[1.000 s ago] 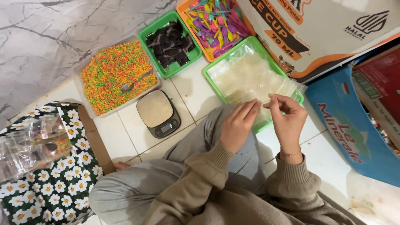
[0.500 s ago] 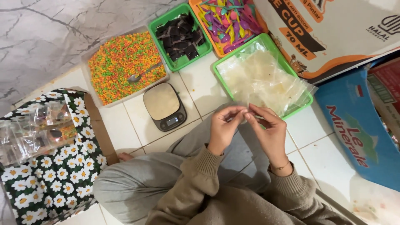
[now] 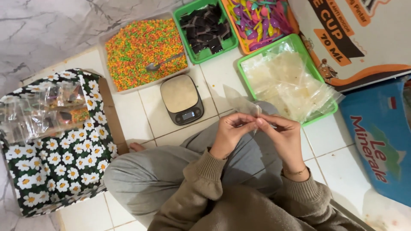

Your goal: Preparing components for peanut rolls by packaging colorful sprinkles and other toppings into small bags using a spoon and a digital scale.

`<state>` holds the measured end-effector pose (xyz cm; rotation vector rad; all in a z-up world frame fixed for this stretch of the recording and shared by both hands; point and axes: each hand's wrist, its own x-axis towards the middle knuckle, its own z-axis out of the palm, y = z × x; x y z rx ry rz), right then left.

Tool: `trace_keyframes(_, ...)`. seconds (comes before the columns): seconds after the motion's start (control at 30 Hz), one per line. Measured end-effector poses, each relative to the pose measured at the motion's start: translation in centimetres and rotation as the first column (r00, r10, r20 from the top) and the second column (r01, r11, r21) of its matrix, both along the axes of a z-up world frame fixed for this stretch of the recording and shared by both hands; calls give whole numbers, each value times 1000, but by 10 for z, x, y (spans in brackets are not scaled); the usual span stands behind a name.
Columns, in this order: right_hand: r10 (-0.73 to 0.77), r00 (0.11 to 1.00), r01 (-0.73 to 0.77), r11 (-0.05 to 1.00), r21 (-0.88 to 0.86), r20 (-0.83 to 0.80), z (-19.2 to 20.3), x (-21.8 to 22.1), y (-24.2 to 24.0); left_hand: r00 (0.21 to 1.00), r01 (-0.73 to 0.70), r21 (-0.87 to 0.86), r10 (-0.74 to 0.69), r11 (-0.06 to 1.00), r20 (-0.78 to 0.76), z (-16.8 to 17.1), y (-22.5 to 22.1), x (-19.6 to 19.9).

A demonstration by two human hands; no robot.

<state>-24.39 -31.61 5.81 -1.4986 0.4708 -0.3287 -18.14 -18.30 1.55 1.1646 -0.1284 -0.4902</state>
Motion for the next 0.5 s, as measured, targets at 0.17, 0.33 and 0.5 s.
trace_keyframes(0.17,56,998,-56,998,38,-11,-5,3,1,999,32,-59,-32,998,-9,2,10,6)
trace_keyframes(0.33,94,995,-95,994,-48,-19,-8,7,-8,999,33,-30,-33,999,-8,13,8,6)
trace_keyframes(0.5,54,997,-47,993,110,-61,-13,13,-14,973,-65,156,27,986,231,40,6,7)
